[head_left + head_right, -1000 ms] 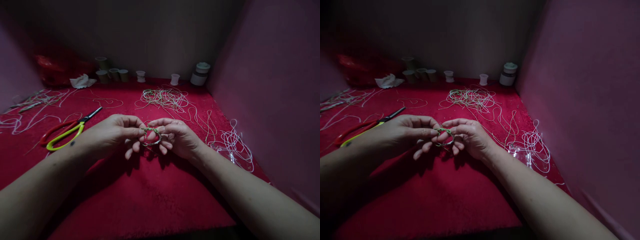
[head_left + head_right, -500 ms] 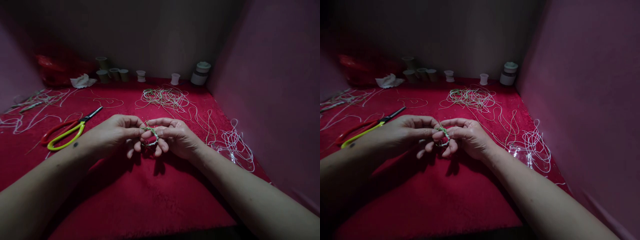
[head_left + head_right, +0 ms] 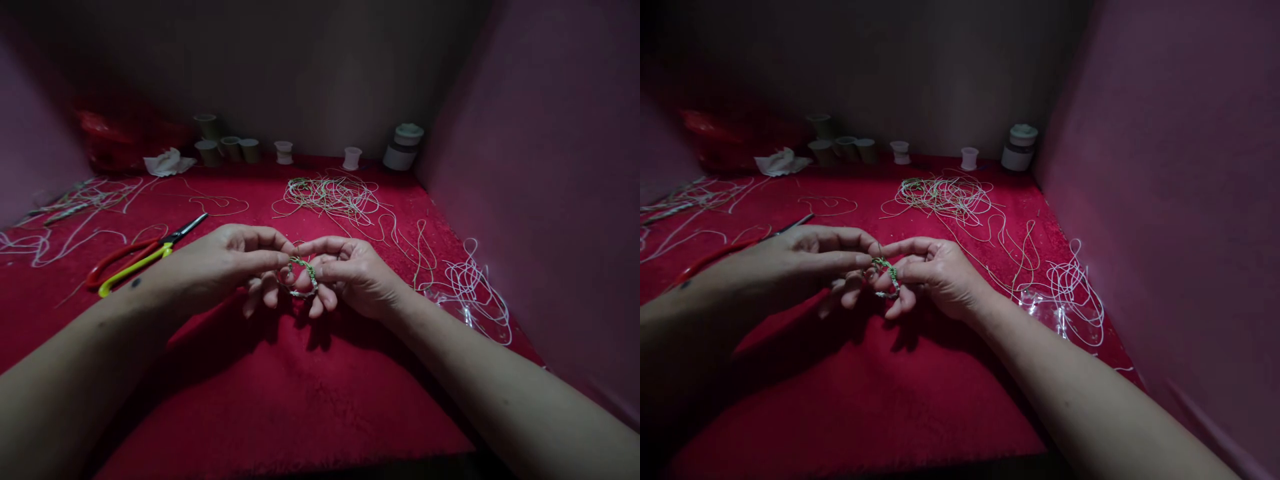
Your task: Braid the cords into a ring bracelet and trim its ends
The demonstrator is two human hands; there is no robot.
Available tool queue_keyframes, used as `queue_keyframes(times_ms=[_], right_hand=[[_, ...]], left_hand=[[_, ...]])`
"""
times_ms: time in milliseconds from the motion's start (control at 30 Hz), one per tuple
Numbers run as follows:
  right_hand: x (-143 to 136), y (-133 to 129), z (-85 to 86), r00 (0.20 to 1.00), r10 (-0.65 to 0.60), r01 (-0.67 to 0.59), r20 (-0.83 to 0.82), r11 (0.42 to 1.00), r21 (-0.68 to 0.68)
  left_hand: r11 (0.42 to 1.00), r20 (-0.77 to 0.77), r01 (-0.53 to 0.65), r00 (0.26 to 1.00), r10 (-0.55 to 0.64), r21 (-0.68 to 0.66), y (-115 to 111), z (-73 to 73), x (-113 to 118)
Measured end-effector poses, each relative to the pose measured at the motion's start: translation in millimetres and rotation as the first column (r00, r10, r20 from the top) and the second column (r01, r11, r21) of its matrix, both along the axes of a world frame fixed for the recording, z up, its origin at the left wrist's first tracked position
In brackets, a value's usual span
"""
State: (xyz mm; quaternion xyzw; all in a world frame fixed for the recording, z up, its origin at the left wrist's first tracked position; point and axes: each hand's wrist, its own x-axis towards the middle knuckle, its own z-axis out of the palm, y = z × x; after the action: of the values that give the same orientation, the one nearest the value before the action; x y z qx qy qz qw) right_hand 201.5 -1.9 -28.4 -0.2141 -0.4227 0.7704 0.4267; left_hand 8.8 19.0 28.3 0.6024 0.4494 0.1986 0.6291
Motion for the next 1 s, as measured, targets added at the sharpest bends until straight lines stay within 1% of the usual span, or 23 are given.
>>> queue_keyframes(times_ms=[100, 200, 333, 433, 500, 600, 667, 733, 767, 800, 867, 900, 933, 967, 1000], right_hand=[[0, 0, 0.7, 1.000, 0.012, -0.012, -0.018, 1.000, -0.009], [1, 1, 1.2, 0.999, 0.038, -0.039, -0.022, 0.999, -0.016], [2, 0, 1.8, 0.997, 0.067, -0.066, -0.032, 0.998, 0.006], [3, -1, 3.1, 0.996, 0.082, -0.082, -0.028, 0.997, 0.013], [2, -1, 4.0, 0.998, 0.070, -0.070, -0.003, 0.997, 0.008], [2, -2, 4.8, 0.998, 0.026, -0.027, 0.052, 0.999, 0.021], [1, -2, 5.3, 0.995, -0.029, 0.026, 0.094, 0.999, 0.041], [1, -3, 6.6, 0.983, -0.110, 0.101, 0.149, 0.993, 0.065], [0, -3, 7.6, 0.972, -0.154, 0.142, 0.175, 0.987, 0.078], [-1, -4, 8.7, 0.960, -0.196, 0.181, 0.200, 0.979, 0.091], [-2, -5, 11.1, 0.935, -0.265, 0.245, 0.235, 0.963, 0.113], [-3, -5, 12.0, 0.924, -0.291, 0.269, 0.247, 0.955, 0.122], [-3, -5, 12.6, 0.913, -0.315, 0.288, 0.261, 0.948, 0.136], [-4, -4, 12.7, 0.901, -0.336, 0.302, 0.275, 0.940, 0.158], [-4, -4, 12.4, 0.889, -0.356, 0.312, 0.288, 0.931, 0.188]], left_hand=[[1.000, -0.018, 0.025, 1.000, -0.025, 0.009, 1, -1.0, -1], [0.998, -0.015, 0.058, 0.998, -0.059, -0.010, 2, -3.5, -5], [0.998, -0.007, 0.063, 0.998, -0.063, 0.002, 3, -4.8, -8], [0.998, -0.030, 0.008, 1.000, -0.006, 0.057, 2, -3.4, -6], [0.994, -0.055, -0.042, 0.997, 0.048, 0.102, 1, -1.9, -3], [0.976, -0.089, -0.090, 0.990, 0.110, 0.200, 0, -0.2, 1], [0.951, -0.116, -0.110, 0.982, 0.149, 0.290, -2, -0.5, 4], [0.900, -0.160, -0.124, 0.965, 0.207, 0.417, -5, -2.8, 5], [0.857, -0.186, -0.112, 0.954, 0.234, 0.502, -7, -4.6, 6], [0.800, -0.214, -0.083, 0.942, 0.257, 0.594, -9, -6.8, 6], [0.667, -0.276, 0.026, 0.922, 0.273, 0.744, -11, -11.5, 5], [0.607, -0.304, 0.084, 0.914, 0.269, 0.790, -12, -13.6, 5], [0.560, -0.323, 0.128, 0.909, 0.264, 0.818, -12, -15.2, 4], [0.527, -0.334, 0.155, 0.905, 0.263, 0.836, -11, -16.2, 4], [0.506, -0.337, 0.168, 0.904, 0.262, 0.846, -10, -16.5, 4]])
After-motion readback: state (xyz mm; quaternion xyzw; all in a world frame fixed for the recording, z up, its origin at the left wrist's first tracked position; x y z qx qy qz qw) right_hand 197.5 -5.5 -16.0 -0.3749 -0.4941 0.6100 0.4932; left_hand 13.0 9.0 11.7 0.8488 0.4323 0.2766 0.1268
